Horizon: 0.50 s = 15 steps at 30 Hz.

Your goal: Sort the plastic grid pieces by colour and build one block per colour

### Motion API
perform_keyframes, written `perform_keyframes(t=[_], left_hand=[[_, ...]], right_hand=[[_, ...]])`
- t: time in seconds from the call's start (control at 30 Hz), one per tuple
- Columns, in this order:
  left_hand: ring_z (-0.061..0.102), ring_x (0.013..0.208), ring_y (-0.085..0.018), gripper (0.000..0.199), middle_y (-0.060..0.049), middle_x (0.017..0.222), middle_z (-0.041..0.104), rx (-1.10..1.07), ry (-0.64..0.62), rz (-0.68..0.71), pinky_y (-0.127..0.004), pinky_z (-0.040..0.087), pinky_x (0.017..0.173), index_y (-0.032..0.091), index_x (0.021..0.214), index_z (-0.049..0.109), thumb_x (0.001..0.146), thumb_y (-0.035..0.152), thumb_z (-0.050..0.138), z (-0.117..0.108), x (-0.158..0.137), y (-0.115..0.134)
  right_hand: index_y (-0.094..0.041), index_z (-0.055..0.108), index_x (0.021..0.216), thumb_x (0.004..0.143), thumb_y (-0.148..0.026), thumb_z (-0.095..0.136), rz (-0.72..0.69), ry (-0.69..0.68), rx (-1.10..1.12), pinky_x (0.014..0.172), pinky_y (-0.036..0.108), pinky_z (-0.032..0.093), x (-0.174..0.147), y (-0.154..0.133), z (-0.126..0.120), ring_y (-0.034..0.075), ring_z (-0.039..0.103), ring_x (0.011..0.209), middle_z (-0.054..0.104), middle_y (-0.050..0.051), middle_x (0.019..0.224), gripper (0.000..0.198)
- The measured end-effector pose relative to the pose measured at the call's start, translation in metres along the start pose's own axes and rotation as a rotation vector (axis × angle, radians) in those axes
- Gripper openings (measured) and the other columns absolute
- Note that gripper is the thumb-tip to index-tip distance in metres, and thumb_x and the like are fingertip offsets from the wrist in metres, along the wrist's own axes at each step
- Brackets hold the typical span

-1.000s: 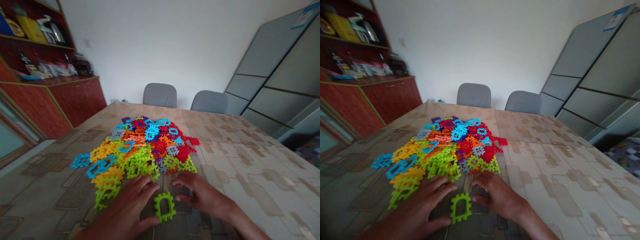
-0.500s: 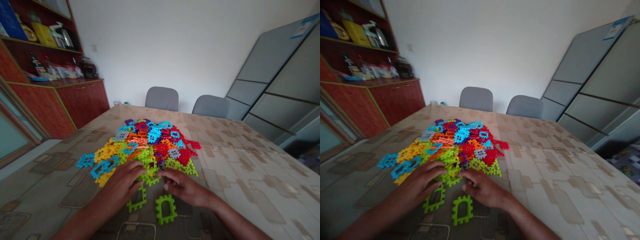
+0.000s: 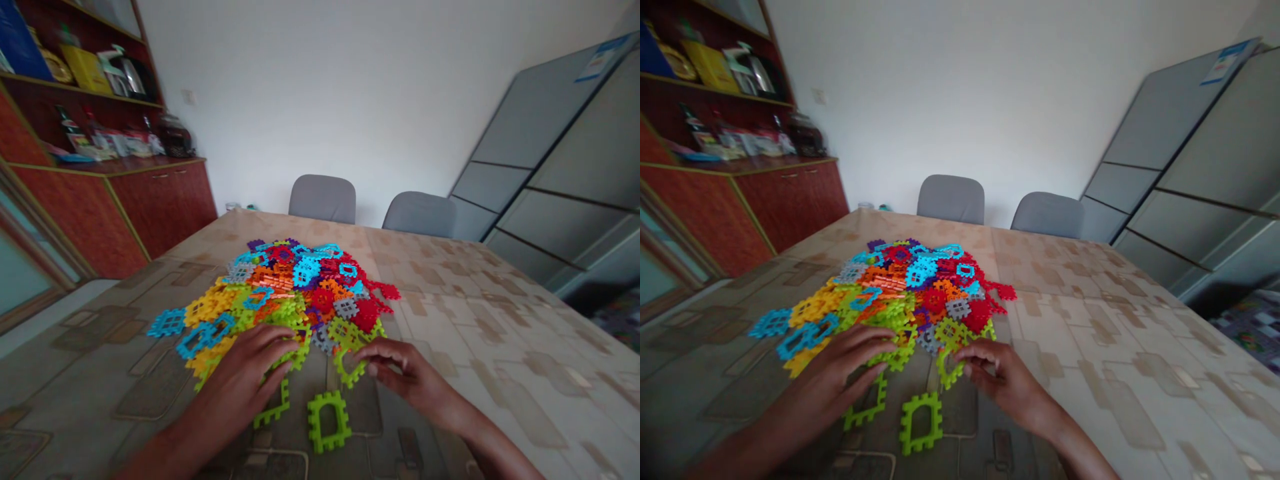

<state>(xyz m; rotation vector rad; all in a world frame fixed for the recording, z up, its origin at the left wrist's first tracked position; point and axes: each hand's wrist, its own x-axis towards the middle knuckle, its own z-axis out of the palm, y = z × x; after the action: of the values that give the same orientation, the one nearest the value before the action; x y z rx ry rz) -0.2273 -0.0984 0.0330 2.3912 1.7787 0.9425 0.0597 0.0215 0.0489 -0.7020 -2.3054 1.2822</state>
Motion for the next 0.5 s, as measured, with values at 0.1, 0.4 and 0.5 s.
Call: perform_keyframes(t=[0.1, 0.4, 0.5], left_hand=[[0.065, 0.113, -0.023, 0.023, -0.001, 0.122, 0.071, -0.029, -0.013, 0.028, -0.038, 0.051, 0.101, 0.031, 0.123, 0.063, 0.102, 0.027, 0.054, 0.004, -0.004, 0.020], [0.056, 0.128, -0.039, 0.104, -0.012, 0.145, 0.059, -0.002, -0.323, 0.043, -0.052, 0.050, 0.105, 0.024, 0.152, 0.037, 0.068, 0.056, 0.091, 0.028, -0.018, 0.050], [0.056, 0.127, -0.038, 0.104, -0.013, 0.142, 0.060, -0.015, -0.358, 0.035, -0.051, 0.050, 0.105, 0.024, 0.154, 0.034, 0.072, 0.057, 0.089, 0.031, -0.016, 0.051]], right_hand=[[-0.018, 0.072, 0.100, 0.099, -0.040, 0.055, 0.096, -0.063, -0.066, 0.066, 0.028, 0.048, -0.011, 0.006, -0.013, 0.019, 0.065, 0.078, 0.073, 0.006, 0.089, 0.028], [-0.017, 0.067, 0.121, 0.080, -0.028, 0.081, 0.049, -0.091, -0.421, 0.096, 0.040, 0.048, -0.010, -0.006, -0.004, 0.029, 0.060, 0.111, 0.066, 0.012, 0.120, 0.044], [-0.015, 0.062, 0.130, 0.071, -0.025, 0.087, 0.080, -0.134, -0.516, 0.106, 0.046, 0.043, -0.009, -0.008, 0.012, 0.034, 0.053, 0.123, 0.060, 0.016, 0.131, 0.065]])
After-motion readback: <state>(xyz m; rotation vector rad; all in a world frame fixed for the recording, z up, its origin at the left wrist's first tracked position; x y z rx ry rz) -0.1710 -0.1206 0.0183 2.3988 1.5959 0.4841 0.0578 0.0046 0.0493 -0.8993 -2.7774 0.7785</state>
